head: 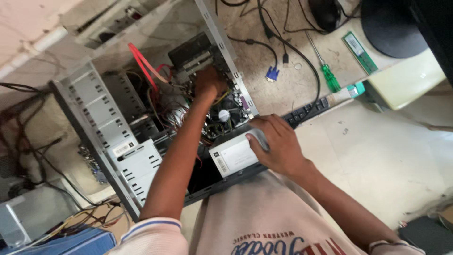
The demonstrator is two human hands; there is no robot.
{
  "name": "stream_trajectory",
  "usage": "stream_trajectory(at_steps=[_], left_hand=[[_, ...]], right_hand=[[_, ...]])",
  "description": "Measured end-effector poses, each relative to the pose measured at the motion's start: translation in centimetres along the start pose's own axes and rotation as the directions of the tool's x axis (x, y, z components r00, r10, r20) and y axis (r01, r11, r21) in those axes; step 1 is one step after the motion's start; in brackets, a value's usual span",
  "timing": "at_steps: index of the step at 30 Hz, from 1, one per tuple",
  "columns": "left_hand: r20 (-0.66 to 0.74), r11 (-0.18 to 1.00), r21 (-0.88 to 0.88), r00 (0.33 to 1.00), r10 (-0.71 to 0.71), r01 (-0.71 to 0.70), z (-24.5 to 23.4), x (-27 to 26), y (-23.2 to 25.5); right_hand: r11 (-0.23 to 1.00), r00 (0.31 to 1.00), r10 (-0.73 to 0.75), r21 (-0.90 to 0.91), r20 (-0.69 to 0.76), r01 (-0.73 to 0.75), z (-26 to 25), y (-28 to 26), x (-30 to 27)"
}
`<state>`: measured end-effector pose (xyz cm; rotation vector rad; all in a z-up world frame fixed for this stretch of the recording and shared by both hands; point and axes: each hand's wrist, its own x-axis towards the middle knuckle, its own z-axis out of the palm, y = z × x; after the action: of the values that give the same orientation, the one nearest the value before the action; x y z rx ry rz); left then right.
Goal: The person is working inside an open desktop computer case, manipulating various internal cables and components. They connect and disconnect power and data cables to the motherboard and hard drive, organizing the wiring within the chassis. The task involves troubleshooting or assembling the internal connections of the computer.
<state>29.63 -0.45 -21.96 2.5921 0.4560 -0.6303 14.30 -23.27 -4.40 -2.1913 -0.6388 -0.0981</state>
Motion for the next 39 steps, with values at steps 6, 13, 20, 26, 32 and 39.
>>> stream_trajectory(at_steps=[6,13,20,26,32,39], left_hand=[[-0.025,0.997,-0.060,0.999,-0.047,0.045,-0.3,-2.6,-0.4],[0.083,0.983,0.028,0.979,-0.186,0.184,-2.2,-2.1,0.9],[0.066,0.964,0.011,0.961,-0.267,0.267,-1.5,-1.1,-0.9],[0.055,0.981,0.050,0.981,-0.188,0.186,1.4,0.2,-3.4],[0.022,0.991,0.091,0.995,-0.099,0.096,2.4,0.1,-5.0],[0.063,0.989,-0.040,0.988,-0.143,0.145,2.8,0.7,-5.7]], right_hand=[[0.992,0.996,-0.066,0.114,0.058,0.059,0.3,0.9,2.3],[0.974,0.953,-0.224,0.068,0.202,0.214,-0.1,1.5,2.8],[0.912,0.878,-0.400,0.022,0.263,0.409,0.7,2.2,2.5],[0.916,0.873,-0.388,0.022,0.296,0.400,0.2,1.8,2.6],[0.927,0.884,-0.372,0.063,0.282,0.370,0.8,2.5,2.3],[0.937,0.903,-0.349,0.064,0.251,0.344,1.0,2.3,2.1]])
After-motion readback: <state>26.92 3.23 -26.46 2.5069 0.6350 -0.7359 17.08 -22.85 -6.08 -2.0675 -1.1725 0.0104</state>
